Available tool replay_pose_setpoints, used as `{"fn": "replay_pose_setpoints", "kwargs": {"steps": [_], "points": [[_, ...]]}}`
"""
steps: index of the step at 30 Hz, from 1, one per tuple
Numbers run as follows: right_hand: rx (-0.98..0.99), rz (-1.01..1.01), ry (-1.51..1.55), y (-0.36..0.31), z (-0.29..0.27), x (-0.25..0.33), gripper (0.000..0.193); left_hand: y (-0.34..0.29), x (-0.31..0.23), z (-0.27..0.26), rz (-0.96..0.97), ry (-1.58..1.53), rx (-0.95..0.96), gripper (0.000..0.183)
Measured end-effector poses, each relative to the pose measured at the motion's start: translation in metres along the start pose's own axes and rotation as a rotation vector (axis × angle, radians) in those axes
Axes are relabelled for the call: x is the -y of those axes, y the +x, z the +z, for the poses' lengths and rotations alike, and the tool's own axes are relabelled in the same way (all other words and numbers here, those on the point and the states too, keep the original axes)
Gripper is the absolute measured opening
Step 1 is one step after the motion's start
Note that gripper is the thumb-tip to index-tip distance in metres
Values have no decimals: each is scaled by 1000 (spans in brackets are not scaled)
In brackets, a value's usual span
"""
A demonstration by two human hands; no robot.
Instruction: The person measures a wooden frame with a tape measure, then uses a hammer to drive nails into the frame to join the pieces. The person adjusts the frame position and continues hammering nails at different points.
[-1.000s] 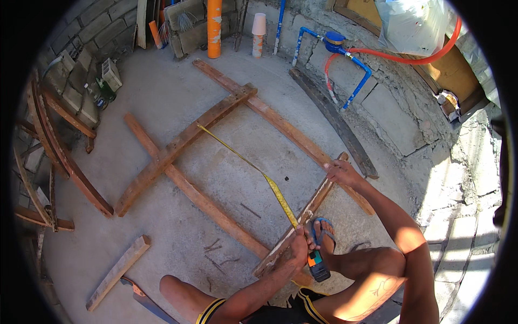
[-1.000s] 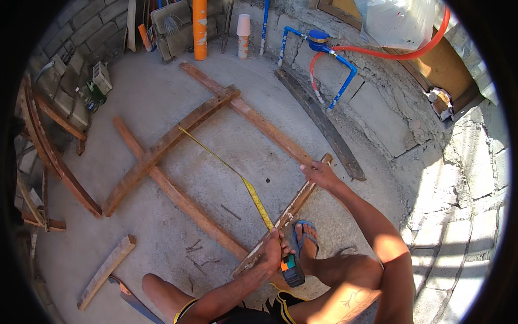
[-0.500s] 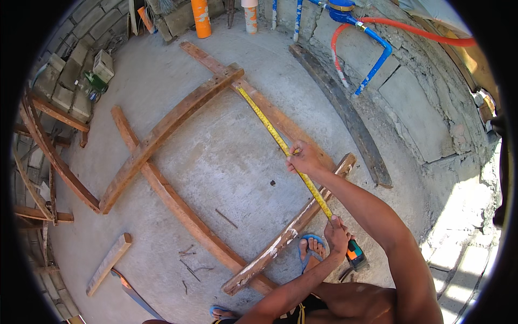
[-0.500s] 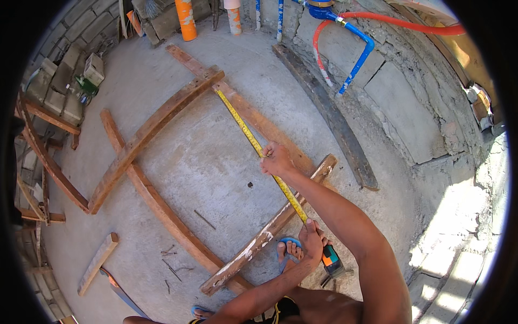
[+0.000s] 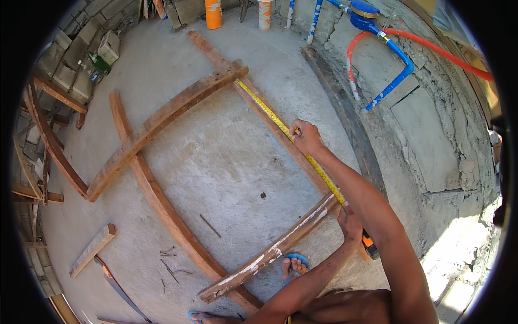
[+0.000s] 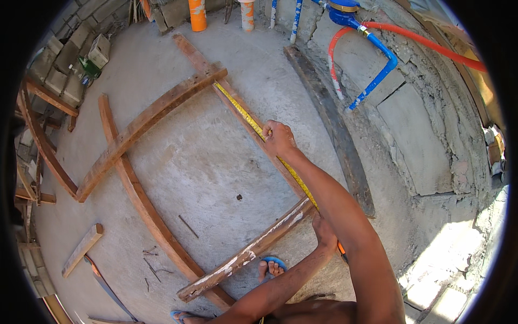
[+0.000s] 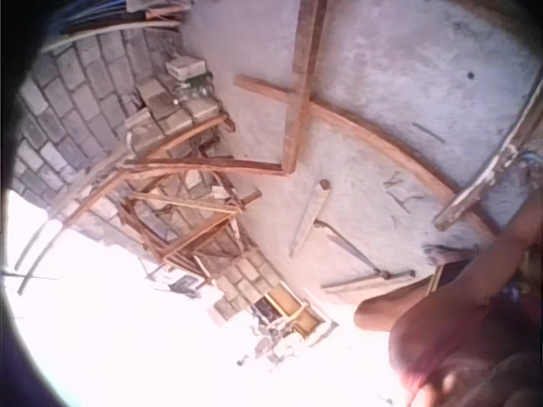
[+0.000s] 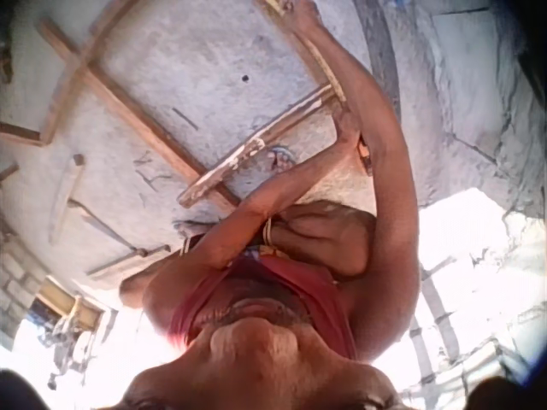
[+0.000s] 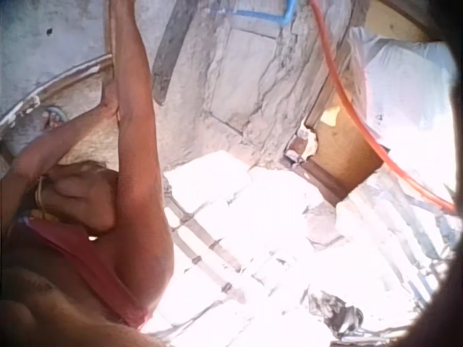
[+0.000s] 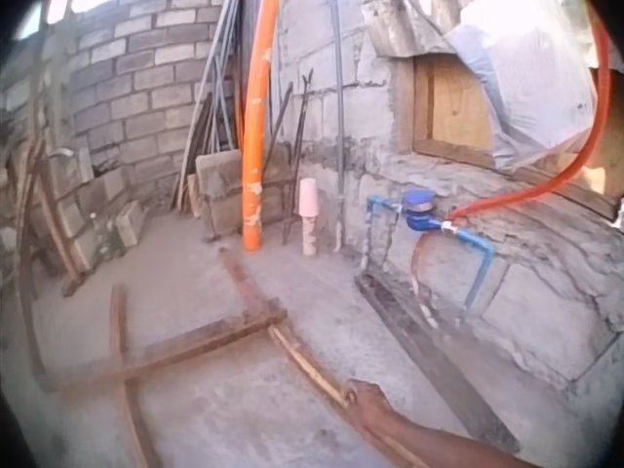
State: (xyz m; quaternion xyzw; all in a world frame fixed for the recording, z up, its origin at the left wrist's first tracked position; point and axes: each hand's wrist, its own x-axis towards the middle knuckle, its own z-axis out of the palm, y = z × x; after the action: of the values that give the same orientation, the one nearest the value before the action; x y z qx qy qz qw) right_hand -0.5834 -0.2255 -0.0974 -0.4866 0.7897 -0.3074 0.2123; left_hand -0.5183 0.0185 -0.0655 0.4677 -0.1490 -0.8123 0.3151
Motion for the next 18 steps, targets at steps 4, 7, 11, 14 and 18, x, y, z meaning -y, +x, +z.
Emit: {"fn": "replay_pose_setpoints", "kwargs": {"steps": [4,7,11,14,18], "points": [[7,30,5,6,4,-15,17,12,4,-10,-244,-111,11,38],[33,2,10,3,10,-26,17,14,12,-20,-251,-153,9,38],[103,62,-17,-3,14,-32,14,7,21,-26,-247,-139,-25,39],[79,24,58,-6,15,-30,15,5,22,-27,-227,-117,-49,39],[6,-33,111,-2,15,-24,16,12,19,-25,-149,-80,-58,39]]}}
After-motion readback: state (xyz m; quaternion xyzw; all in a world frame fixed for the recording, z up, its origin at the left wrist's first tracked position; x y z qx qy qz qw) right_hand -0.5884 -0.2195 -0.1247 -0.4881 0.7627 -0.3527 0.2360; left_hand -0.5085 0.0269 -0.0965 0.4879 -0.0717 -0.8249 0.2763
